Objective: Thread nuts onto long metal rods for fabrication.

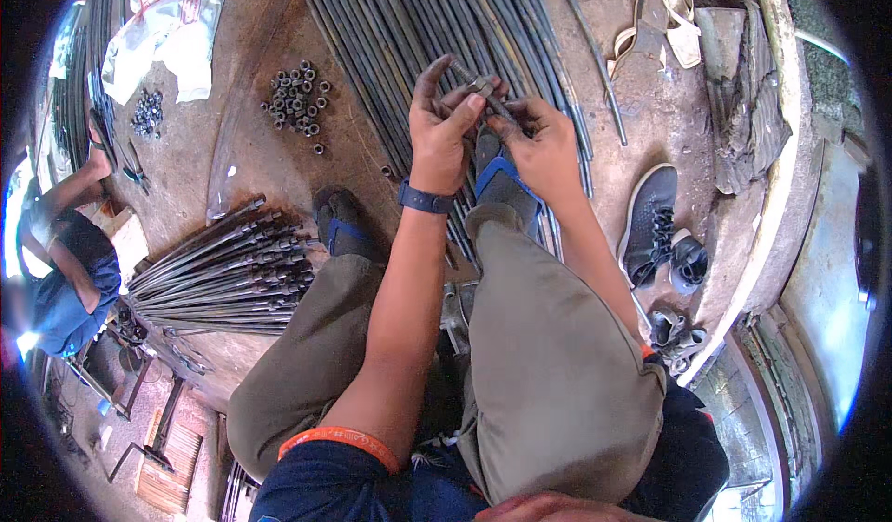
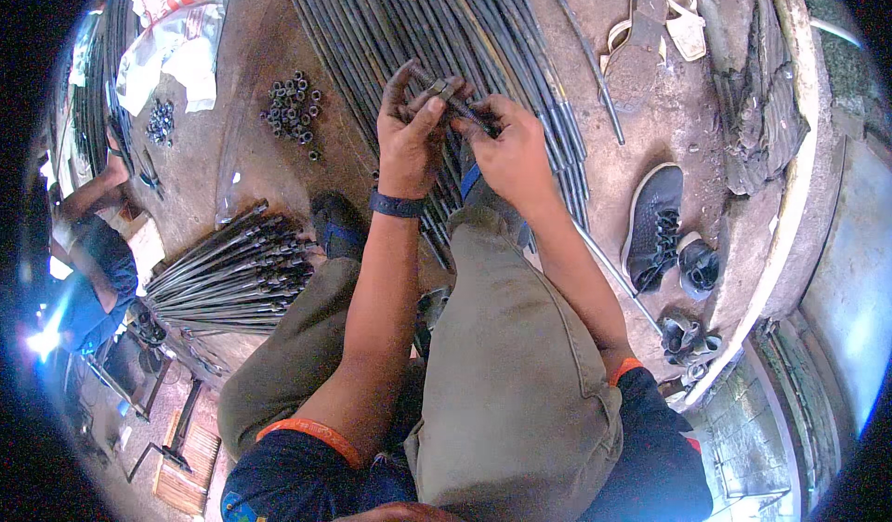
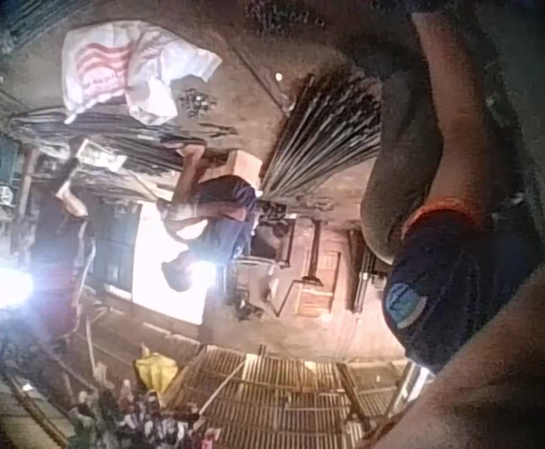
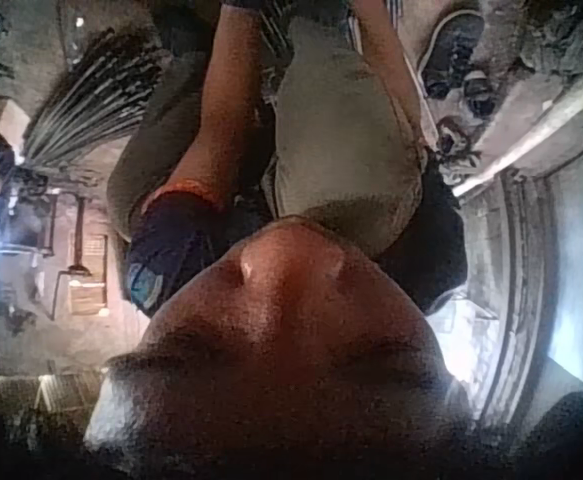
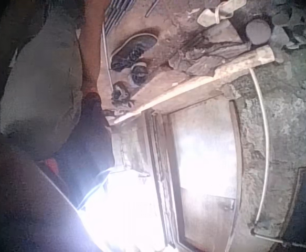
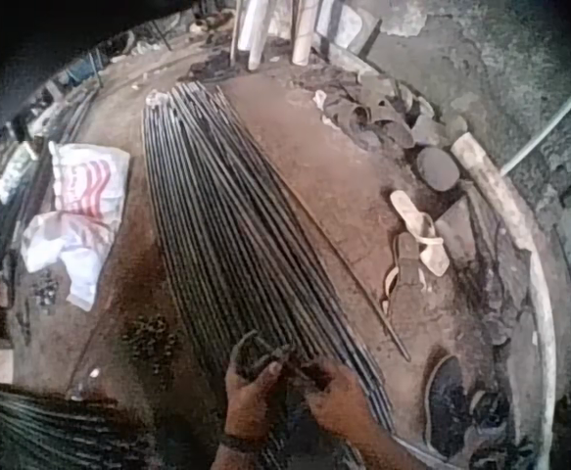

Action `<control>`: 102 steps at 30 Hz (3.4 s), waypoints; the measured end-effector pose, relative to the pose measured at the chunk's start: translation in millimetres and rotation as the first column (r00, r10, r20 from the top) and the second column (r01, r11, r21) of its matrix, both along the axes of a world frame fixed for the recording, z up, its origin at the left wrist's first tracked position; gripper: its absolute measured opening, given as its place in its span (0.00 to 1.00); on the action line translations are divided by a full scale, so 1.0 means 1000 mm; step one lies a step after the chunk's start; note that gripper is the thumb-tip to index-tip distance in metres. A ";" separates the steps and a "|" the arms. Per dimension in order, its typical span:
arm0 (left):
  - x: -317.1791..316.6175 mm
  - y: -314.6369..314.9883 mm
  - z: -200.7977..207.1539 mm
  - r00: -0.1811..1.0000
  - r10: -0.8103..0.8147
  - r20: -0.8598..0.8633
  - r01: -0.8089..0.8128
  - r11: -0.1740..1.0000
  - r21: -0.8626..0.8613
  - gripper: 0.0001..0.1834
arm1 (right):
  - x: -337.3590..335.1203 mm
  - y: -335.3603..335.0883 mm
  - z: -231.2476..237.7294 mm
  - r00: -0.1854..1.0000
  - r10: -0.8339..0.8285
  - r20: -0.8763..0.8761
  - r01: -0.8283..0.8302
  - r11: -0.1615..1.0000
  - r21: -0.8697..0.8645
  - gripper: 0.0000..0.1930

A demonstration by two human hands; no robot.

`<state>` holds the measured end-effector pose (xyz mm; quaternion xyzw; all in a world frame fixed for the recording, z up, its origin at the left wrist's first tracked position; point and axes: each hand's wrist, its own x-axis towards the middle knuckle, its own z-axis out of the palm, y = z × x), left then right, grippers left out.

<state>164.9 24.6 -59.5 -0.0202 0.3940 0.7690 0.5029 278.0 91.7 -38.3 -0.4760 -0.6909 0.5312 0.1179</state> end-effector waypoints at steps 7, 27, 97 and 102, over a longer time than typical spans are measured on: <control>0.005 0.005 0.000 0.960 -0.047 -0.276 -0.024 0.969 -0.246 0.26 | 0.004 -0.002 -0.020 0.987 -0.062 -0.146 0.064 0.998 0.012 0.10; -0.003 0.003 -0.001 1.000 -0.028 -0.010 0.028 0.999 -0.027 0.28 | -0.002 0.000 0.000 0.970 -0.137 -0.200 0.111 0.985 -0.134 0.08; -0.368 0.020 0.015 0.915 -0.160 -0.371 -0.033 0.885 -0.464 0.13 | 0.259 -0.118 0.083 -0.273 -0.926 -0.261 0.519 0.087 -0.851 0.08; -0.348 -0.015 0.012 0.860 -0.072 -0.505 -0.136 0.921 -0.364 0.09 | 0.237 -0.081 0.103 -0.181 -0.846 -0.501 0.630 0.291 -0.720 0.07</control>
